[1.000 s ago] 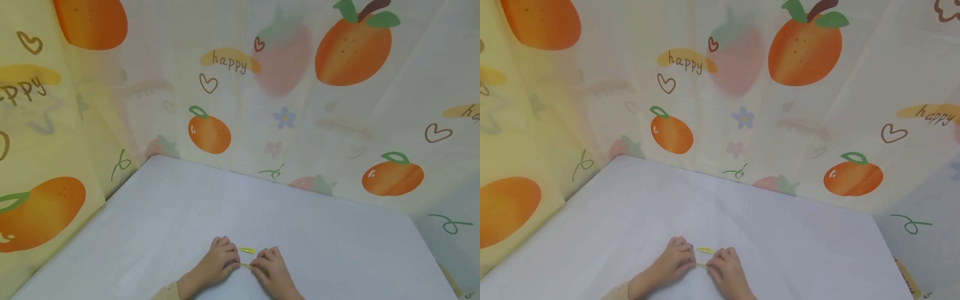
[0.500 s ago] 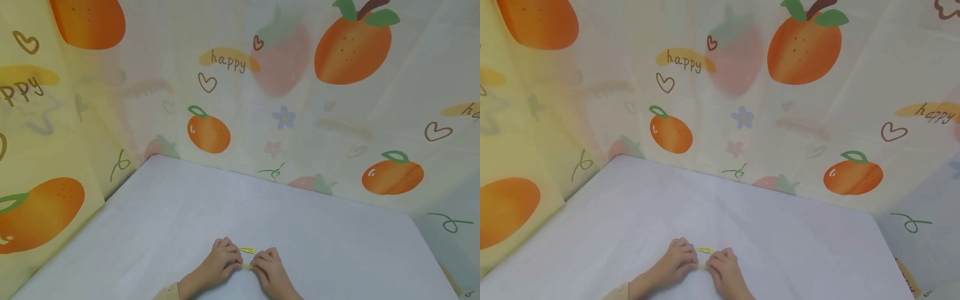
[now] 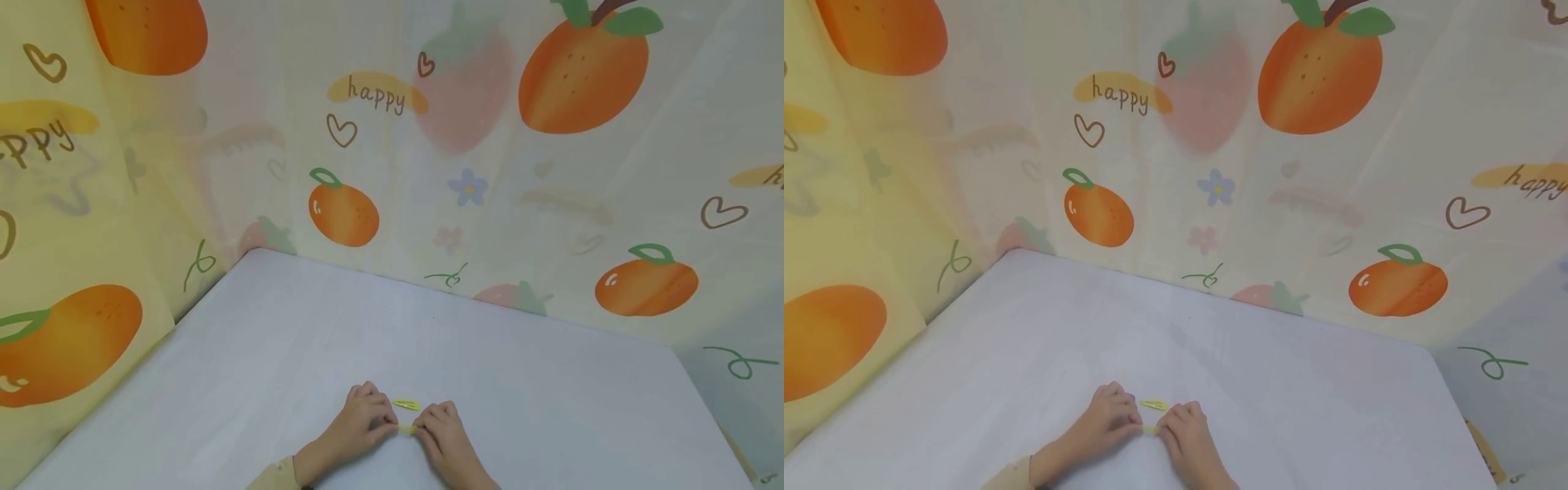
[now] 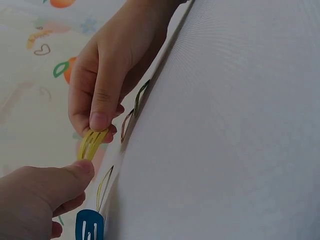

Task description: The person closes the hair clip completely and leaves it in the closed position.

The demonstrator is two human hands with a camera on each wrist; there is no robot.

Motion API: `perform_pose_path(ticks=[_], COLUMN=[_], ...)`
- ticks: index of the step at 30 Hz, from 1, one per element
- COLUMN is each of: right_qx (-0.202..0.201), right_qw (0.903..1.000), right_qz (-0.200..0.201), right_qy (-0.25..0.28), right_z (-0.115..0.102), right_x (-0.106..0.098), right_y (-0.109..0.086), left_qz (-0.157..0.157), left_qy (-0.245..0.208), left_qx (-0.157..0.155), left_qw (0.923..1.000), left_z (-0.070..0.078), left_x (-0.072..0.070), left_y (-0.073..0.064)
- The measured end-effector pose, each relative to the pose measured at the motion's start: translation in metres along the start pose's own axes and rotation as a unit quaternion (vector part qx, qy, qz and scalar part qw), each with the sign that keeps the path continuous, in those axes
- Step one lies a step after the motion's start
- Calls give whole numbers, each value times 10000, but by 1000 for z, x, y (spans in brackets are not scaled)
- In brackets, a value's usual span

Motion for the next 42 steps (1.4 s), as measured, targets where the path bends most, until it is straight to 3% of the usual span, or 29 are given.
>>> perform_pose_path(ticks=[10, 17, 26, 35, 42], right_qx=[203, 447, 266, -4, -63], right_qw=[9996, 9982, 9988, 9983, 9985], right_qz=[-90, -130, 82, 28, 28], right_qy=[177, 381, 401, 575, 551], right_z=[3, 1, -1, -4, -6], right_x=[1, -1, -2, 0, -2], right_y=[-2, -1, -1, -1, 0], left_qz=[14, 282, 853, 981, 1046], left_qy=[207, 660, 682, 832, 779], left_qx=[47, 404, 917, 1234, 1197], left_qw=[9998, 9966, 9898, 9840, 9842], left_z=[-1, 6, 13, 19, 19], left_x=[3, -1, -10, -14, -16], left_y=[-1, 1, 3, 3, 5])
Point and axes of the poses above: each hand's wrist, its own y-axis towards the middle knuckle, its own x-axis out of the palm, z = x × y, the point moved 6 cm from there along y, towards the middle knuckle, and after that the axes turned 11 degrees about x, right-handed, at the moved point
